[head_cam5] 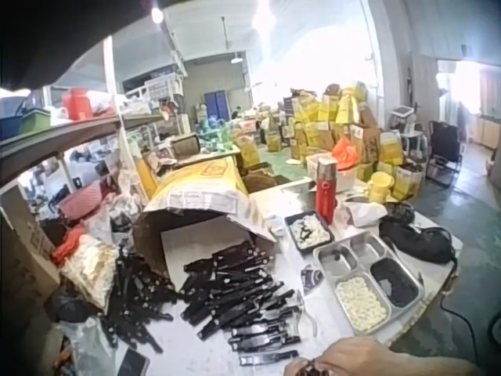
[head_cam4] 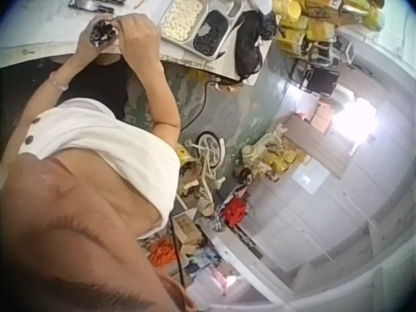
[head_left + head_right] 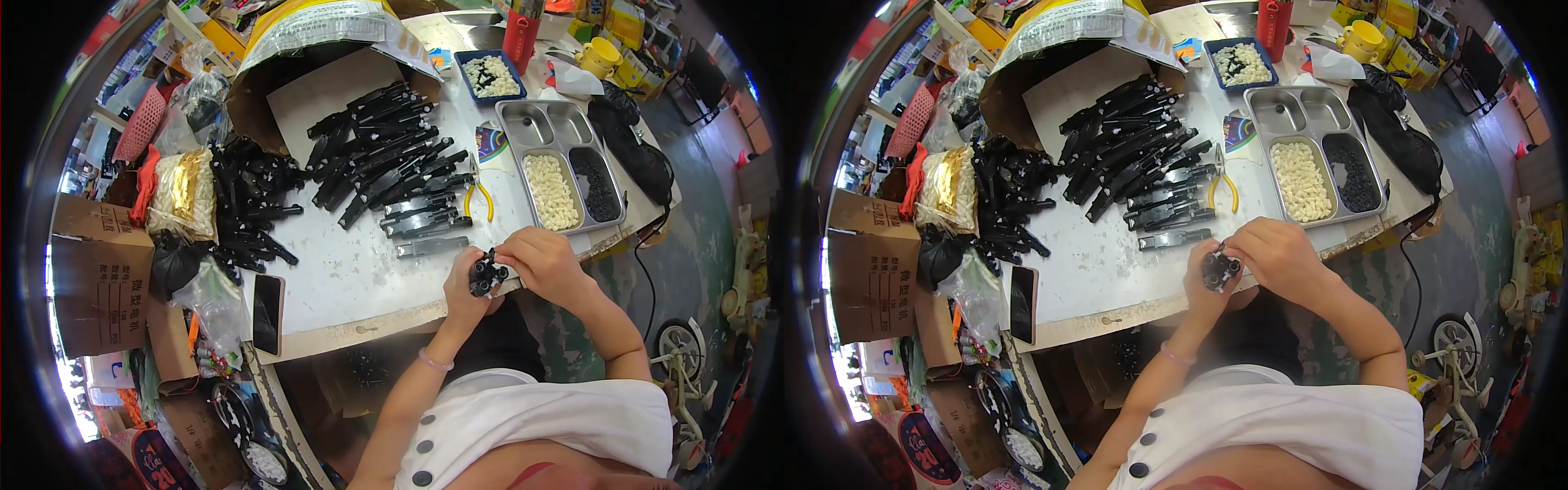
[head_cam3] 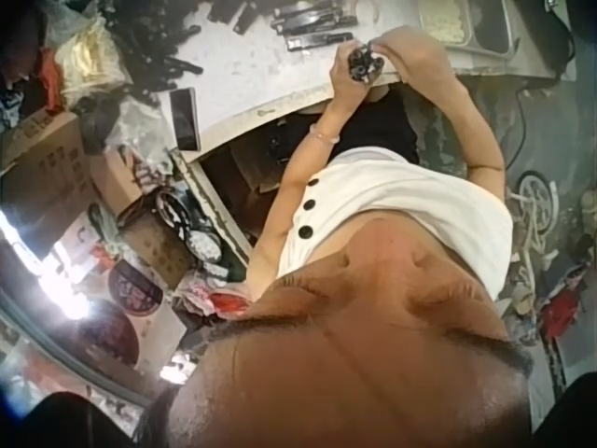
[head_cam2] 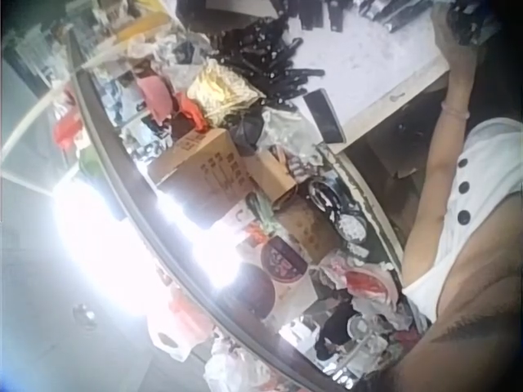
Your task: Assembling small black plastic components by inserting metal pins using pliers at a workbench.
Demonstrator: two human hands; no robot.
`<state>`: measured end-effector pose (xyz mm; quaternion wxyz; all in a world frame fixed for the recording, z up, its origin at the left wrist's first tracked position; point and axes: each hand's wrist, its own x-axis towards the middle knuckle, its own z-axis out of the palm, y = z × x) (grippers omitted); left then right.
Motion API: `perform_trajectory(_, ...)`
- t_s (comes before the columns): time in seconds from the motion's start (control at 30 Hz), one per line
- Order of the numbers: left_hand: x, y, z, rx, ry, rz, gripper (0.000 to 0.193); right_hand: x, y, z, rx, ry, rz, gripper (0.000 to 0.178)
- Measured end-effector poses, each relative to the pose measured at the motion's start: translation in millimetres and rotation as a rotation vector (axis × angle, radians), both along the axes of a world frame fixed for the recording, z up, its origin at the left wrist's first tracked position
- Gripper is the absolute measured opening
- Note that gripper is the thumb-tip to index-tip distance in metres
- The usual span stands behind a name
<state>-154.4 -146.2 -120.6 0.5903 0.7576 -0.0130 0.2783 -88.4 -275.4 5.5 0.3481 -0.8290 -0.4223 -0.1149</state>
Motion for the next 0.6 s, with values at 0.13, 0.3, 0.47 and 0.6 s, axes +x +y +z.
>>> perform_trajectory(0.13, 0, 1, -1, 0.019, -0.016, 0.004, 0.053, 1, -1, 9, -0.109, -0.055, 0.052, 0.009)
perform_trajectory(0.3, 1, 1, 0, 0.003, -0.034, -0.018, 0.055, -2, -4, 20, -0.205, -0.117, 0.057, 0.009)
perform_trajectory(0.47, 0, 2, 1, 0.039, -0.041, -0.04, 0.058, -4, 4, 46, -0.681, -0.279, 0.058, 0.012)
perform_trajectory(0.6, 2, 1, 4, 0.083, -0.091, -0.013, 0.061, -5, 11, 49, -0.806, -0.346, 0.084, 0.011)
